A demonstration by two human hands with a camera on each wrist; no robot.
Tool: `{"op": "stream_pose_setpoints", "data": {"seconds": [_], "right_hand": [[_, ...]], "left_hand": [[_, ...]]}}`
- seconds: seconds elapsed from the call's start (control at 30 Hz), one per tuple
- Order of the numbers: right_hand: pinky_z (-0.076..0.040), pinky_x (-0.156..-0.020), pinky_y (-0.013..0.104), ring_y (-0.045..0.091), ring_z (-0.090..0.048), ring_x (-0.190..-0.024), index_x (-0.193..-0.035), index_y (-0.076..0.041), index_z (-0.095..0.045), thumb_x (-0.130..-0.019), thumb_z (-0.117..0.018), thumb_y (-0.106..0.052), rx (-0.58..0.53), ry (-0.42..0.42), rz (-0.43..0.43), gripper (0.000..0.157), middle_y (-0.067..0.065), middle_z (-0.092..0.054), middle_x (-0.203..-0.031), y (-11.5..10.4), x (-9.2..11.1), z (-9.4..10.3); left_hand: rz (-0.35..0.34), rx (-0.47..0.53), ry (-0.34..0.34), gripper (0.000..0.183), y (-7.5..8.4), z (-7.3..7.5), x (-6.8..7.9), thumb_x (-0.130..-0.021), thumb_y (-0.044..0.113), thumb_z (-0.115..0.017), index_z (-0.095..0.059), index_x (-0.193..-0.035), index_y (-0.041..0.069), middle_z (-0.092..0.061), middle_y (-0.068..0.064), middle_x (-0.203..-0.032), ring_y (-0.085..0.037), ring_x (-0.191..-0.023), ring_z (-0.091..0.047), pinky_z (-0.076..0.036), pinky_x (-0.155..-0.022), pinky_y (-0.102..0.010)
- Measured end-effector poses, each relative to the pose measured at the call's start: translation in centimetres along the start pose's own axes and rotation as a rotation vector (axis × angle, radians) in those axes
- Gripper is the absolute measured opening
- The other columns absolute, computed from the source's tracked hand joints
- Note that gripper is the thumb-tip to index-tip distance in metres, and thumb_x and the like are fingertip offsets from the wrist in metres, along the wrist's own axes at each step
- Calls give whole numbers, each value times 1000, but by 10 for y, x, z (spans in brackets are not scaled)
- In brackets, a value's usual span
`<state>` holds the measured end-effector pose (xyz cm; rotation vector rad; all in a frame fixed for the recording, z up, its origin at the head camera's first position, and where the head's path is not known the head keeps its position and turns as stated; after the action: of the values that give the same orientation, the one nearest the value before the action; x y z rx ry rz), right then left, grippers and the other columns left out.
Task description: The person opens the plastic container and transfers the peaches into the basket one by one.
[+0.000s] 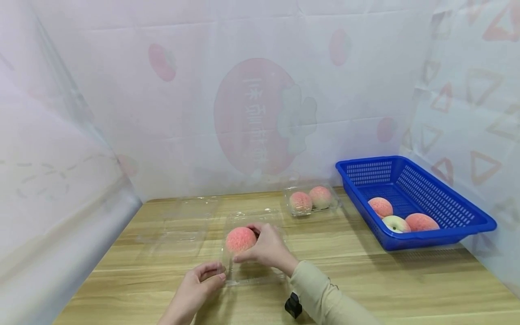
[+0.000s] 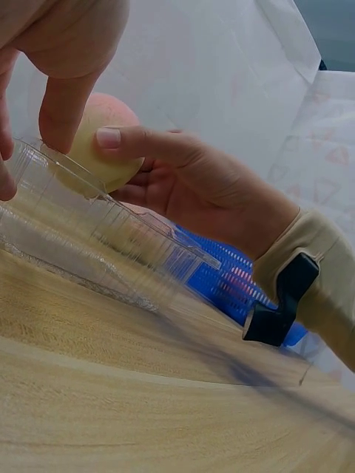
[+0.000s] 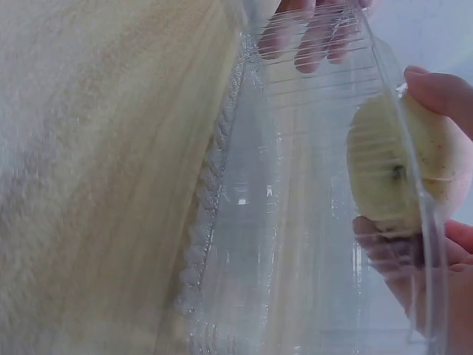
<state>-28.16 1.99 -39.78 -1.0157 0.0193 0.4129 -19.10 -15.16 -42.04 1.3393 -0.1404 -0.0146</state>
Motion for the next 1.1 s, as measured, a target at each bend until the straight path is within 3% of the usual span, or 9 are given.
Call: {"op": "stream_pose_setpoints", "data": {"seconds": [0.43,0.5,0.87,1.1], "right_hand": [[-49,-74,28,10,-58,-90,-114,-16,-57,-43,-88,-40,-91,-3,-19,81,-5,-62,-102,-1,2,14],[-50,-74,29,13,-58,-91,-115,-12,-56,-45,-88,-38,-113,-6,-18,81,-1,-62,-104,-11,7,20],[-51,-72,31,14,-59,-93,-117,-19,-55,-47,-89,-29,-267,31,-59,78,-2,-61,-107,5,9,37],[-51,-73,33,18,-58,-95,-119,-11,-53,-50,-88,-18,-328,46,-66,78,4,-60,-110,-12,19,57]], "left_hand": [[5,13,-10,59,-1,0,0,-82,26,-64,-41,-123,-10,-50,-19,-119,-32,-110,-46,-40,-89,-49],[6,13,-12,60,-1,0,0,-82,27,-64,-41,-123,-9,-50,-19,-119,-33,-110,-46,-39,-89,-50],[11,29,-14,61,-1,0,0,-82,26,-64,-39,-124,-11,-48,-20,-120,-34,-112,-44,-39,-90,-48],[12,18,-15,61,0,0,0,-82,27,-64,-39,-123,-11,-48,-21,-120,-34,-111,-45,-39,-90,-48]]}}
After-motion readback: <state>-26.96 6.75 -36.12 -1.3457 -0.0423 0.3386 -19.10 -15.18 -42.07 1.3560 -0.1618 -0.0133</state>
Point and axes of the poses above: each hand's wrist, its own x-axis away from the middle knuckle, its own z-axis out of the back of the hand, y = z × x, the point moved 5 cm from there along -x, towards the middle knuckle
